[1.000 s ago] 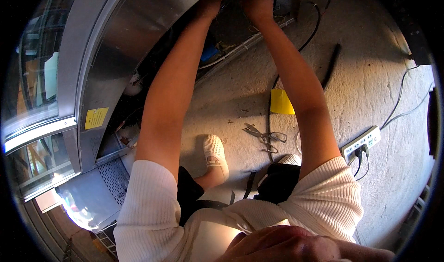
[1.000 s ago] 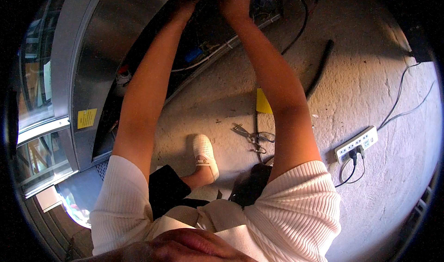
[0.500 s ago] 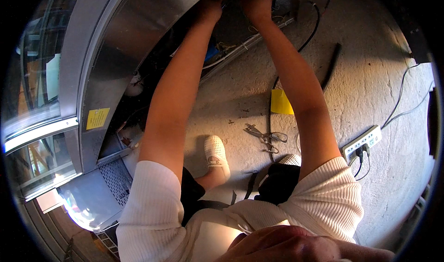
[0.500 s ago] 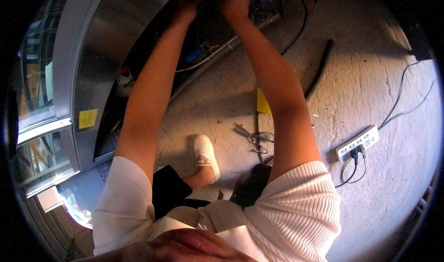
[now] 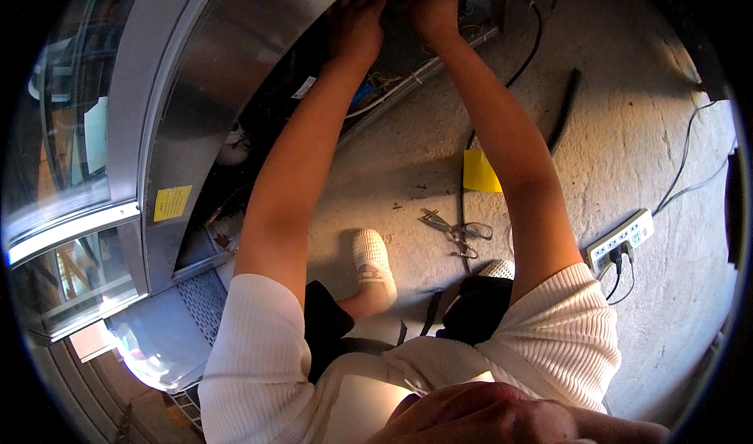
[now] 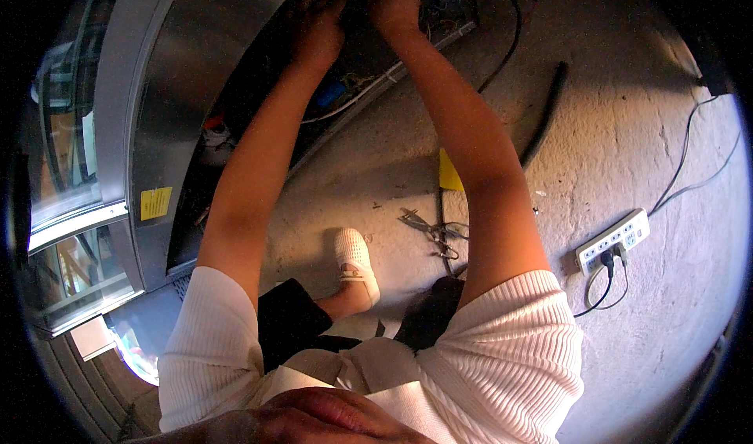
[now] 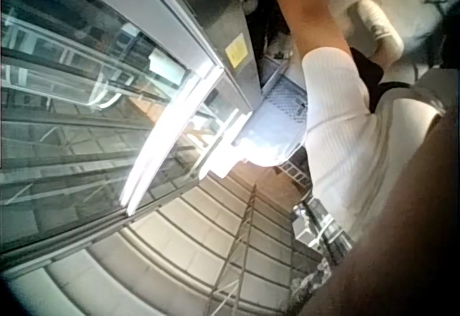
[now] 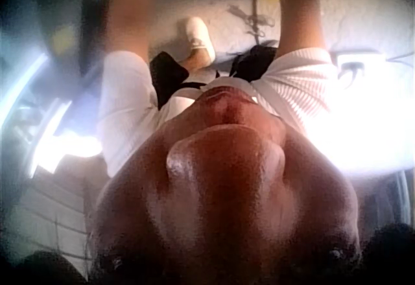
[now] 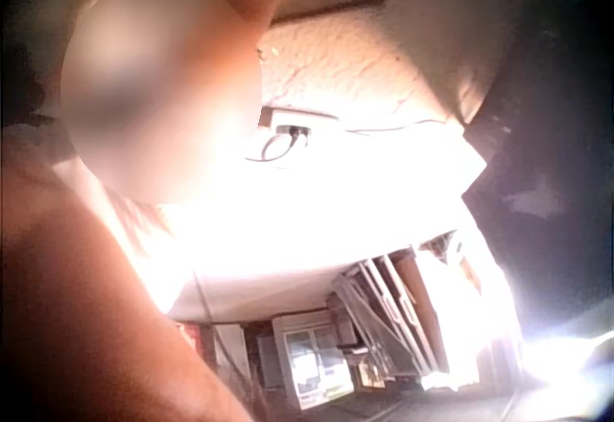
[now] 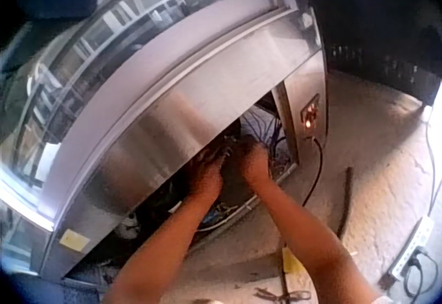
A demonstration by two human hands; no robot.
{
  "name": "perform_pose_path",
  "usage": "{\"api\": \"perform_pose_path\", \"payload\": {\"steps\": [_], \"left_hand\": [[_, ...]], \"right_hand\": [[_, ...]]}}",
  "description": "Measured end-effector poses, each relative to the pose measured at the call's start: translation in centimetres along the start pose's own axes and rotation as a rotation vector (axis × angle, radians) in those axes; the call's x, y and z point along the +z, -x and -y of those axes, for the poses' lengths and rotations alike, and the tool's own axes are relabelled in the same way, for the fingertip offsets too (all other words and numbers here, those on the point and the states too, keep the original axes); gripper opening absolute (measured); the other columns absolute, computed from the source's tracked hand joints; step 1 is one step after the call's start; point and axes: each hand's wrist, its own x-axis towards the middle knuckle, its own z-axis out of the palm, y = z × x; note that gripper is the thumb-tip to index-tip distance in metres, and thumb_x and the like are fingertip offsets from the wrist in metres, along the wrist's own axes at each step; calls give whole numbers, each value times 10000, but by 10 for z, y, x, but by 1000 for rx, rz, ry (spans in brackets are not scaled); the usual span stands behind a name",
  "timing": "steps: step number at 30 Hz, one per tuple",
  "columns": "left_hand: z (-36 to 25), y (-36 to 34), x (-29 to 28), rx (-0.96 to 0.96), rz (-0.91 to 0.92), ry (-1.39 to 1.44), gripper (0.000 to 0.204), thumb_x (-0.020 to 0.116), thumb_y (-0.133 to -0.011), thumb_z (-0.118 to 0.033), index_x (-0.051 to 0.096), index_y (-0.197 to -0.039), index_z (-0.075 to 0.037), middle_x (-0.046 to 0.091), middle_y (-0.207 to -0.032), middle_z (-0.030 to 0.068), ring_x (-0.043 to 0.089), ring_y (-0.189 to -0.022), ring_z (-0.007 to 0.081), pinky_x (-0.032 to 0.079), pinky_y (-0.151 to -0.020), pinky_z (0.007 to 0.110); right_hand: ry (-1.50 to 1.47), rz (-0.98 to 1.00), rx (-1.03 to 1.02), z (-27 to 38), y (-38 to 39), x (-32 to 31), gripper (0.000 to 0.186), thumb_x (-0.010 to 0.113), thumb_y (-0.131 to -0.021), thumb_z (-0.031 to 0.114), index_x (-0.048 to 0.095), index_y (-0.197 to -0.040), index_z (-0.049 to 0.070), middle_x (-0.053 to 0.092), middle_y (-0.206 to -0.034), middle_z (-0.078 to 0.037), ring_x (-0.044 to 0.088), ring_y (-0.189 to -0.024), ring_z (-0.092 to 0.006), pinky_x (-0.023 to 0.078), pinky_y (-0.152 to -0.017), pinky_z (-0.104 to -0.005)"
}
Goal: The person tapes and cuts a plastic component of an appliance before securing it with a screw using their hands.
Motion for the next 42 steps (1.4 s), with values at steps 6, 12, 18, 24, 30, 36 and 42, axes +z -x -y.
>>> {"api": "perform_pose_path", "payload": {"steps": [6,12,18,24,30,36,42], "left_hand": [[0,-6,11,-3,-19,-50,515,483,-830,-43,548,-1329,-148,531,-1356,85,440,-1269,332,327,-1057,496],[5,-6,22,28,-41,-119,455,463,-876,-107,550,-1323,-131,510,-1369,112,426,-1279,348,326,-1065,489],[18,-13,41,-183,-30,-67,444,516,-866,-118,553,-1308,-93,525,-1332,173,471,-1223,384,358,-1048,470],[3,1,19,-112,77,40,463,534,-848,-119,539,-1308,-75,550,-1278,230,492,-1192,406,384,-1026,478],[19,17,45,-300,152,138,436,502,-938,-335,546,-1318,-126,652,-985,206,631,-891,364,493,-796,457],[10,17,33,-428,319,170,469,398,-1000,-372,440,-1427,-181,657,-826,202,631,-665,316,506,-619,421],[8,11,31,-376,258,199,409,446,-966,-288,518,-1325,-107,644,-939,254,609,-796,412,482,-732,495]], "right_hand": [[180,-3,-144,-14,-1,8,268,606,-866,229,599,-759,-16,593,-651,-246,609,-613,-413,457,-525,-482],[179,20,-92,-13,-2,7,245,603,-861,214,590,-755,-6,594,-676,-251,599,-601,-417,447,-510,-479],[205,7,-145,-26,-1,16,253,637,-834,235,596,-776,-7,604,-712,-251,599,-622,-424,453,-520,-475],[2,-3,-116,-26,5,6,212,629,-828,208,599,-795,0,607,-719,-238,609,-686,-426,470,-580,-479],[-198,-27,23,-29,14,8,207,639,-839,220,641,-858,14,621,-713,-196,613,-681,-378,471,-597,-462],[-451,427,498,-44,17,-4,313,573,-919,348,652,-896,46,626,-718,-192,633,-676,-349,454,-585,-464],[-854,385,737,-22,36,-7,415,607,-924,390,570,-1234,115,590,-1254,-78,561,-1116,-193,469,-846,-403]]}}
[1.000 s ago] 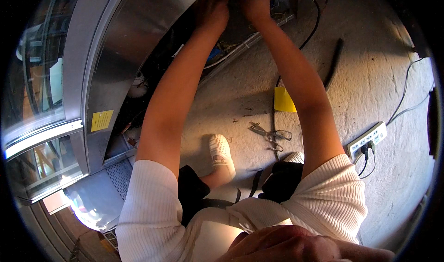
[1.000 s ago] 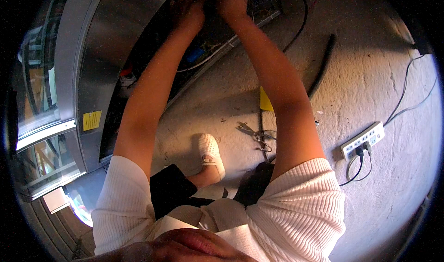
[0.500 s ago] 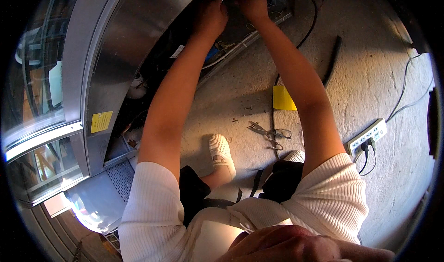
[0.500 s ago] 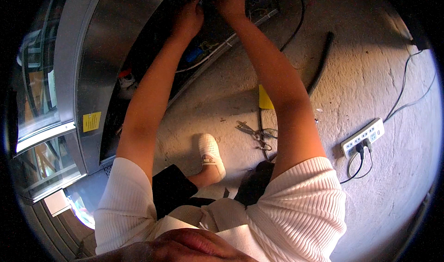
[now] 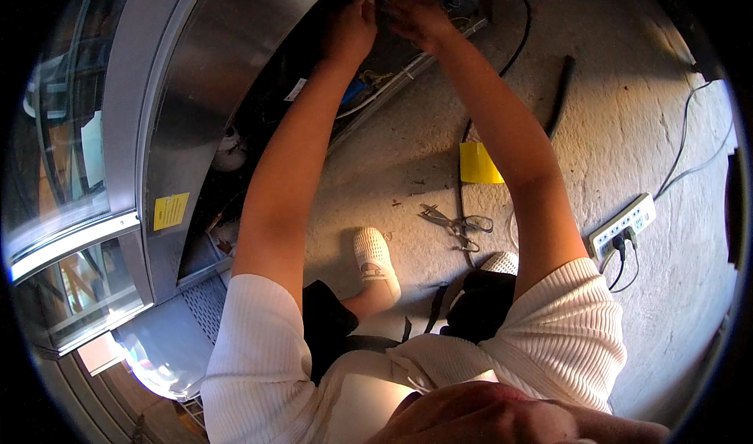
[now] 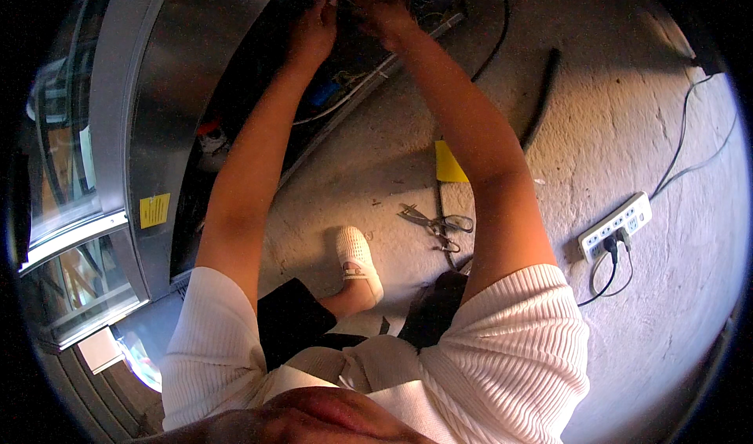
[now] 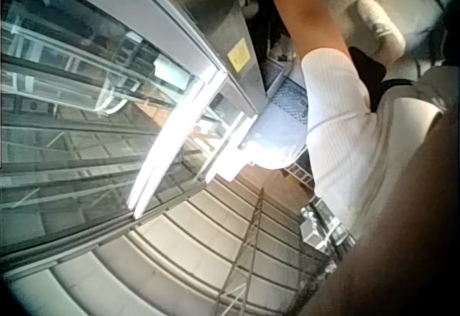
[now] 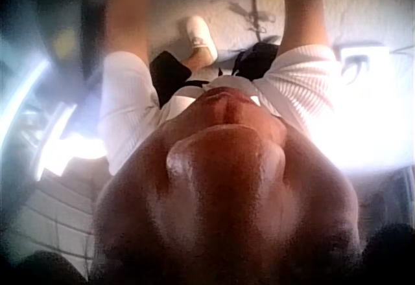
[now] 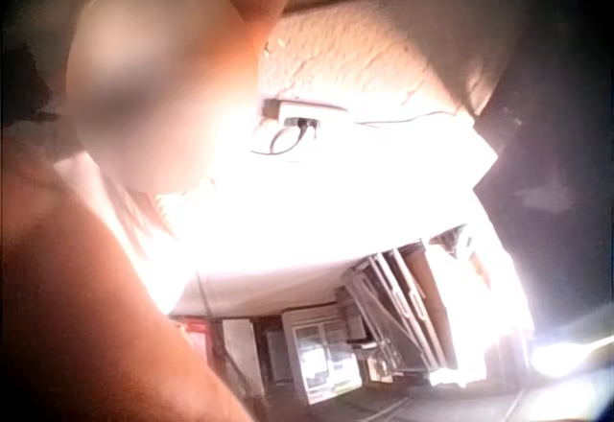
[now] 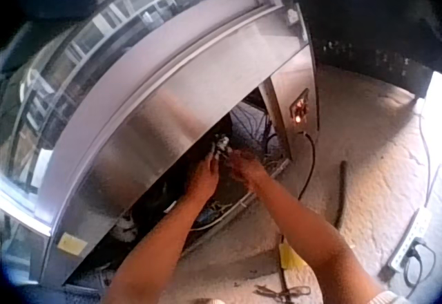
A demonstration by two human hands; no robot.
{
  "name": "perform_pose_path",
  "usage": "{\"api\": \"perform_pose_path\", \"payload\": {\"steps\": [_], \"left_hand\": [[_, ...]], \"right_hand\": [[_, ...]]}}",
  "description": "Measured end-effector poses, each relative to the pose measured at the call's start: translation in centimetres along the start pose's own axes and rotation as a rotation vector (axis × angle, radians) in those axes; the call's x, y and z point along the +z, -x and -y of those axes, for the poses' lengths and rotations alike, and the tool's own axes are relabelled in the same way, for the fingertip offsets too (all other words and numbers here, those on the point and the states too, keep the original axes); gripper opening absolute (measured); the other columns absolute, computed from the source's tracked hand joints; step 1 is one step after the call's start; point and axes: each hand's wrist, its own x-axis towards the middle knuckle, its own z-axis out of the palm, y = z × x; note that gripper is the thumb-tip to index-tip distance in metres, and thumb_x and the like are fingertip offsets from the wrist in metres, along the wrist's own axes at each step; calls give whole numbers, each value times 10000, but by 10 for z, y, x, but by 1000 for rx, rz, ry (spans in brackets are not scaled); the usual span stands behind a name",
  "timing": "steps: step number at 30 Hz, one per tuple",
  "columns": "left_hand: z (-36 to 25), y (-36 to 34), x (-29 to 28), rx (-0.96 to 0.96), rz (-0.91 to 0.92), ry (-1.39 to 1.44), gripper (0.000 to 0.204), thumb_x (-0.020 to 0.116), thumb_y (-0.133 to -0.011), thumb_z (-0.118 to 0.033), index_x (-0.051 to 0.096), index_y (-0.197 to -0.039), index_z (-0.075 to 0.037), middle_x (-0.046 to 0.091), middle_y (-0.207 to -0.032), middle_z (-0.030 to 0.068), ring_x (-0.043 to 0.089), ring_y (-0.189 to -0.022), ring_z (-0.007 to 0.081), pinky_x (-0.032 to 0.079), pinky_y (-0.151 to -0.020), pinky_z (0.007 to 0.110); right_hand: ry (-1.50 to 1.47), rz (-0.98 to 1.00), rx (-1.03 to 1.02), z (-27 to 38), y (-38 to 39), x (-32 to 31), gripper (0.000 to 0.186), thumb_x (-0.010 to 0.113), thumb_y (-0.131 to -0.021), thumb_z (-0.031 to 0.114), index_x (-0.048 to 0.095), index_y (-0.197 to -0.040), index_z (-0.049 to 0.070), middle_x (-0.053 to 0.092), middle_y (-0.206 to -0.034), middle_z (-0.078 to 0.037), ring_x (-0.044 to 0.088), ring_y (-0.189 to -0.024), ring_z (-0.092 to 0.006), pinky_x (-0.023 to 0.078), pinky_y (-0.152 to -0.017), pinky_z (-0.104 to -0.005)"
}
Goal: The person tapes and cuts a plastic component of an appliance before securing it with a screw using their hands.
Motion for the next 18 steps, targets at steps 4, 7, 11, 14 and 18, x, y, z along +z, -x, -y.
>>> {"api": "perform_pose_path", "payload": {"steps": [4,7,11,14,18], "left_hand": [[7,-2,7,132,-132,2,384,453,-968,-271,568,-1268,-59,646,-916,273,605,-798,468,474,-722,551],[-5,-2,0,67,-86,41,385,503,-950,-292,598,-1232,-48,653,-947,265,623,-852,441,490,-769,504],[3,3,1,2,38,-71,465,381,-1006,-397,403,-1447,-251,658,-907,205,639,-722,344,508,-647,445],[11,1,5,18,19,-99,458,386,-1005,-386,403,-1444,-259,653,-1018,211,647,-830,377,515,-720,476],[12,-3,9,-10,42,-68,460,391,-1000,-386,410,-1438,-247,618,-1154,213,624,-977,403,502,-827,501]], "right_hand": [[-99,-108,-50,-8,-2,13,438,595,-925,424,569,-1166,59,646,-1132,-110,615,-1072,-224,494,-826,-429],[121,-274,-311,-28,-20,16,452,552,-944,442,557,-1073,9,680,-920,-129,682,-880,-260,525,-702,-422],[296,-533,-505,-37,-24,32,372,520,-962,399,579,-940,32,664,-798,-141,662,-724,-315,491,-619,-434],[560,-716,-583,-31,-12,46,373,464,-990,361,527,-972,-7,626,-734,-217,625,-633,-399,473,-554,-473],[560,-809,-563,-31,-10,53,354,465,-986,365,513,-956,16,607,-704,-230,599,-610,-425,448,-526,-512]]}}
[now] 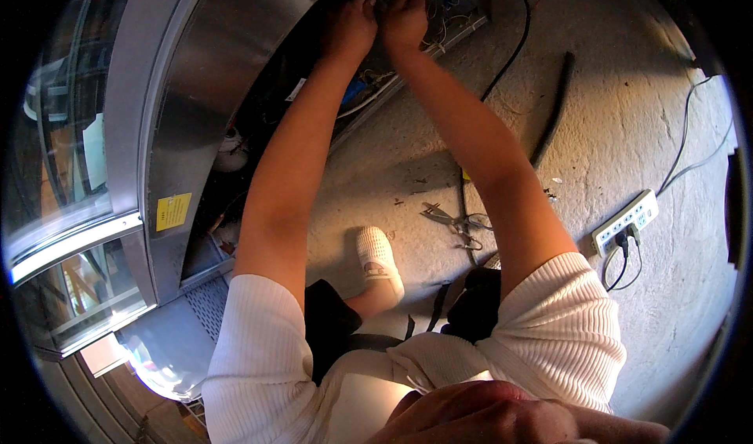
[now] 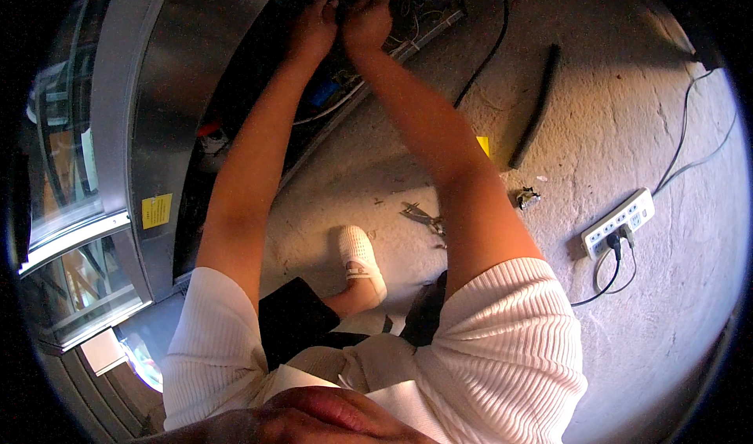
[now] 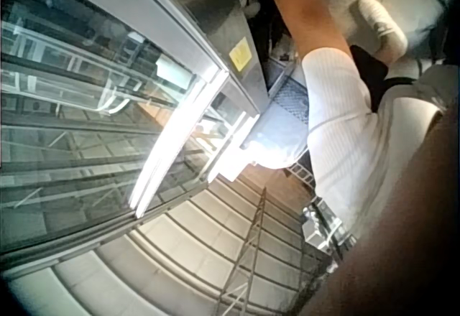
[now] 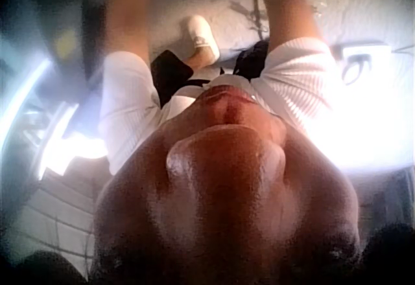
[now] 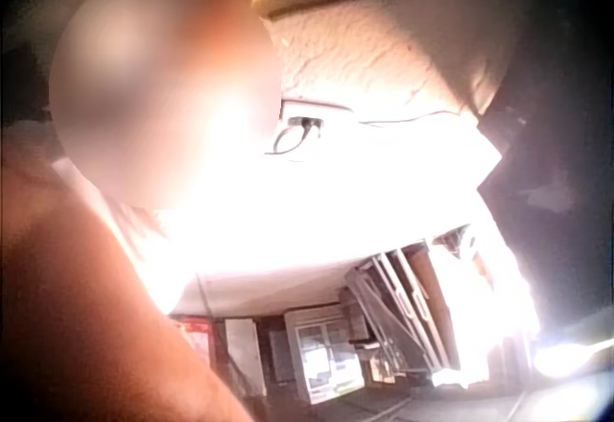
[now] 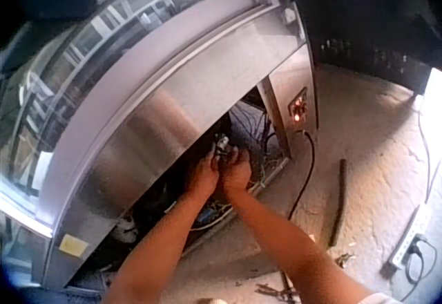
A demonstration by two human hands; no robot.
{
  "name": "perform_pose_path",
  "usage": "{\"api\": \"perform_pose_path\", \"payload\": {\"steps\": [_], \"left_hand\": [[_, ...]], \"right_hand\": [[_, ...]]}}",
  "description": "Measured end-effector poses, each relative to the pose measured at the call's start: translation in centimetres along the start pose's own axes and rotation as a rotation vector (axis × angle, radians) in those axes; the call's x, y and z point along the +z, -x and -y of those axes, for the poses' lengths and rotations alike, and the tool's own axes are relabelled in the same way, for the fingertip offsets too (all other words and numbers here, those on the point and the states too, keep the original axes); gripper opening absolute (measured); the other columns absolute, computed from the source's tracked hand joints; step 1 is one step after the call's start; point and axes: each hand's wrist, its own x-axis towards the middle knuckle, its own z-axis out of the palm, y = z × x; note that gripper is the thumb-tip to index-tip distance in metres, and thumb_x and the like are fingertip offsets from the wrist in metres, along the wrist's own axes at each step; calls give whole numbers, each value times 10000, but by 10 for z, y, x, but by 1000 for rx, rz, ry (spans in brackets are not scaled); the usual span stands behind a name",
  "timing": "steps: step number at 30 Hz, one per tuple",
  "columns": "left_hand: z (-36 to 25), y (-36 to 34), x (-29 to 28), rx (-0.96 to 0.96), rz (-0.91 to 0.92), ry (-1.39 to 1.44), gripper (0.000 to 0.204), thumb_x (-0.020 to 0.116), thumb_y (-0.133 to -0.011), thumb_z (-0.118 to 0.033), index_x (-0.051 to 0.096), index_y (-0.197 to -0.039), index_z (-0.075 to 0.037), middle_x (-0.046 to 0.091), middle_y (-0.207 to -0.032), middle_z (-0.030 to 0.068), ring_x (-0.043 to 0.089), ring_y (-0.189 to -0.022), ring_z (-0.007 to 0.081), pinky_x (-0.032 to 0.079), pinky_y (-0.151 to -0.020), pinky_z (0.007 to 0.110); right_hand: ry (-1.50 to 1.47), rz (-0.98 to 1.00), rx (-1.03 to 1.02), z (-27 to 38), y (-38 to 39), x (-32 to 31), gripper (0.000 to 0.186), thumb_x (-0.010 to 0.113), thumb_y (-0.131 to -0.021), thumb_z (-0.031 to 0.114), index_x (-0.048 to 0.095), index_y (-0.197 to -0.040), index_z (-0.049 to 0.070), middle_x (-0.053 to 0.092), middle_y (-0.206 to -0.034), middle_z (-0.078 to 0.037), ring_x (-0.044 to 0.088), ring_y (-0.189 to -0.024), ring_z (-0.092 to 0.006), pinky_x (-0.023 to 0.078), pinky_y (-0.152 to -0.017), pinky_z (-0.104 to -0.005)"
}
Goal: The person tapes and cuts a plastic component of an appliance before securing it with a screw using their hands.
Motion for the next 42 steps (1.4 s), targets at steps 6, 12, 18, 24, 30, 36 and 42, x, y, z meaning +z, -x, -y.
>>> {"api": "perform_pose_path", "payload": {"steps": [6,12,18,24,30,36,42], "left_hand": [[11,-12,12,4,18,4,488,378,-998,-412,410,-1436,-202,559,-1270,210,549,-1132,418,439,-954,517],[27,-29,21,11,41,179,506,408,-988,-460,496,-1371,-142,556,-1289,199,540,-1156,410,437,-971,488],[18,-30,15,123,-78,424,451,576,-908,-368,603,-1234,-58,638,-1062,232,617,-982,394,478,-866,449],[6,-24,0,103,-91,421,448,681,-813,-304,645,-1169,-35,669,-972,241,647,-922,369,491,-836,405],[-8,-27,-10,61,-55,278,435,701,-780,-305,671,-1135,-56,670,-942,239,649,-871,369,498,-791,413],[10,-27,7,62,-92,463,423,675,-816,-350,679,-1124,-62,679,-946,225,656,-849,376,501,-790,415],[-3,-28,-1,6,-71,426,429,654,-839,-391,683,-1121,-70,682,-957,223,657,-864,377,501,-800,416]], "right_hand": [[73,-37,85,-3,7,11,344,462,-980,397,515,-963,57,620,-729,-223,598,-632,-440,447,-529,-543],[99,-28,104,-9,7,14,360,456,-976,425,522,-979,71,628,-749,-221,602,-653,-451,452,-554,-554],[17,-2,157,-12,9,15,366,457,-975,421,535,-998,64,631,-752,-227,608,-694,-454,451,-585,-567],[-40,-45,187,-7,9,29,355,504,-959,402,596,-891,66,614,-698,-151,600,-641,-324,442,-562,-461],[-784,-55,387,-35,6,64,279,474,-983,307,559,-827,92,554,-709,-16,507,-635,-179,442,-599,-361],[-942,35,482,-33,12,76,233,430,-997,229,562,-871,84,560,-802,-25,495,-725,-153,451,-680,-325],[-849,119,313,-34,6,74,231,446,-991,248,578,-920,72,581,-807,-59,519,-717,-195,451,-649,-356]]}}
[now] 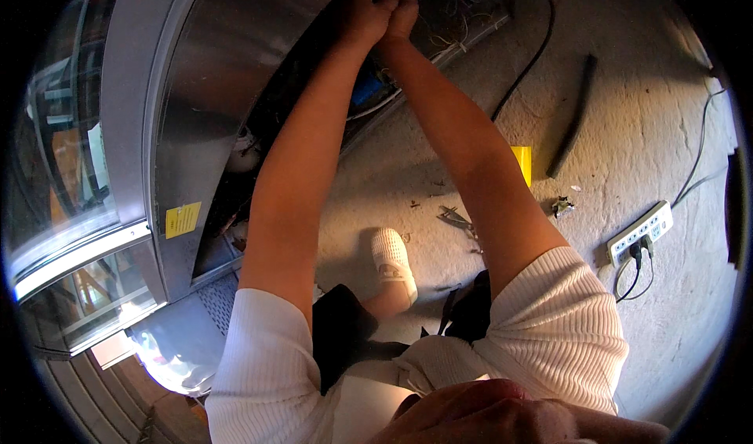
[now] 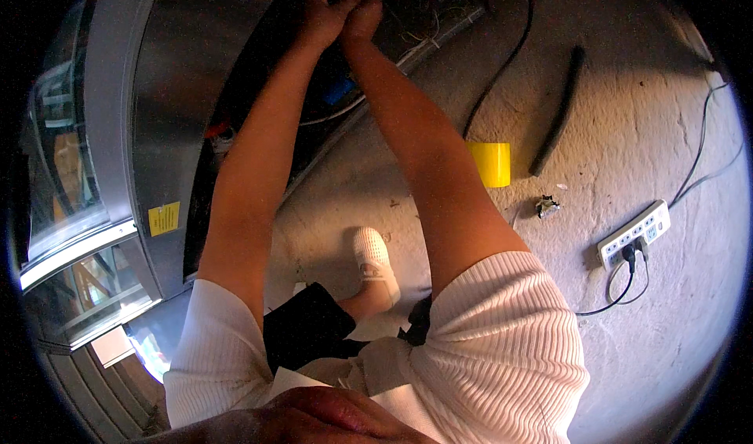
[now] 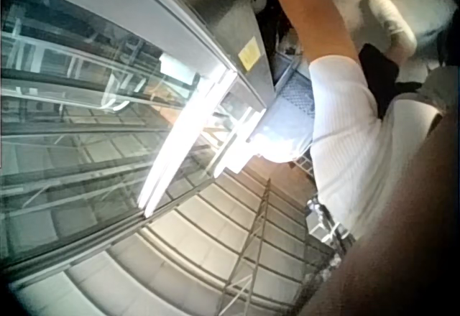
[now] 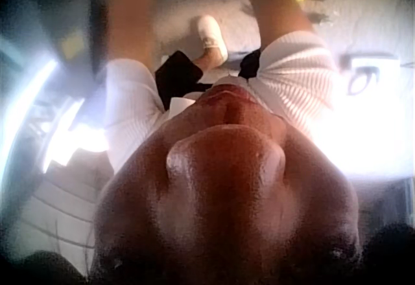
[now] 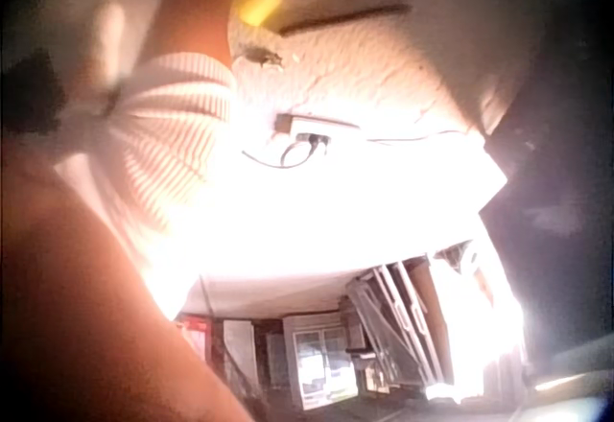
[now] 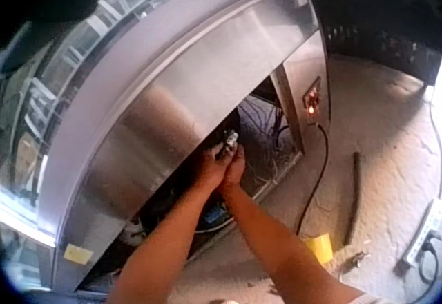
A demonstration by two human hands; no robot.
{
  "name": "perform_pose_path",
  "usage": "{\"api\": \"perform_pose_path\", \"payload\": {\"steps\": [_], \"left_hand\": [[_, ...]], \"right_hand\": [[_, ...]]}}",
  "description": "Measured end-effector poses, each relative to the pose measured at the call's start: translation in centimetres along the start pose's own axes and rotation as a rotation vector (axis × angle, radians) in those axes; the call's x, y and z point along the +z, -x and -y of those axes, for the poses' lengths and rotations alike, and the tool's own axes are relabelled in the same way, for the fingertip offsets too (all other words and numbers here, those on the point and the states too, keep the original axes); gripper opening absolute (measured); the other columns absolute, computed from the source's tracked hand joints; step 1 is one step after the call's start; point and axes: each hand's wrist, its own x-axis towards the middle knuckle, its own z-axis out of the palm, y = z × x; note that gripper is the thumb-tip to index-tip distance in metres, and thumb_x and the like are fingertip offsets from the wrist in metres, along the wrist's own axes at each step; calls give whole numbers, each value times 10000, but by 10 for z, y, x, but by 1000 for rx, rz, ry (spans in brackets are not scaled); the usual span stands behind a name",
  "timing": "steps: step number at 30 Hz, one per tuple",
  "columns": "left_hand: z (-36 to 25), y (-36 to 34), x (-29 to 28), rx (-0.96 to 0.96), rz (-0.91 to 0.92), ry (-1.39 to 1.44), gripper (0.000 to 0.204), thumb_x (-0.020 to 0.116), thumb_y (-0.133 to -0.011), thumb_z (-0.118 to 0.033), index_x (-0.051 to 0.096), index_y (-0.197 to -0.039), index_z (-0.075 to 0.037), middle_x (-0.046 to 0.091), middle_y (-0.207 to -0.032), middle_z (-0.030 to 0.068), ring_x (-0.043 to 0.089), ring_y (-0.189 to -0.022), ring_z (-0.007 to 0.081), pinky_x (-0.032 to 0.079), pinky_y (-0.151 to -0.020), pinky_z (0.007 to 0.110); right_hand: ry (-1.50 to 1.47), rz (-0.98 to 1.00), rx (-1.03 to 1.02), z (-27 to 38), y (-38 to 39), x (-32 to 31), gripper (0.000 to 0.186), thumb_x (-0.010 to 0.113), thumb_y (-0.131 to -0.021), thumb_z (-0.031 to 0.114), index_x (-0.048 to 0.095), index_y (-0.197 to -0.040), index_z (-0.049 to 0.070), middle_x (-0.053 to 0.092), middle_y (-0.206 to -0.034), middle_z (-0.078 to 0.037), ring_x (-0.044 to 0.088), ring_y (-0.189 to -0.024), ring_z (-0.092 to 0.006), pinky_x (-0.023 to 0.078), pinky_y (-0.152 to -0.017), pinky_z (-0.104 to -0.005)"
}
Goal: The person tapes and cuts a plastic component of an appliance before securing it with a screw using their hands.
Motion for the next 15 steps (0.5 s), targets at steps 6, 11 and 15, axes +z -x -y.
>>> {"api": "perform_pose_path", "payload": {"steps": [6,11,15], "left_hand": [[4,-3,6,28,-51,-74,431,651,-834,-420,697,-1084,-71,685,-899,220,658,-860,378,500,-804,429],[-2,1,11,-79,-8,-63,439,635,-852,-392,650,-1160,-80,646,-1078,220,614,-1017,373,469,-903,447],[15,10,17,-108,-12,-79,625,700,-802,-438,568,-1296,-79,599,-1230,224,595,-1108,373,472,-940,451]], "right_hand": [[35,60,42,9,1,-4,261,463,-984,290,590,-951,64,604,-802,-108,553,-708,-261,453,-619,-406],[333,25,-68,23,-2,-19,294,477,-979,324,600,-977,58,623,-798,-148,581,-700,-316,454,-595,-448],[925,37,-64,41,-6,-43,348,544,-944,374,636,-994,42,649,-811,-229,641,-763,-410,492,-647,-502]]}}
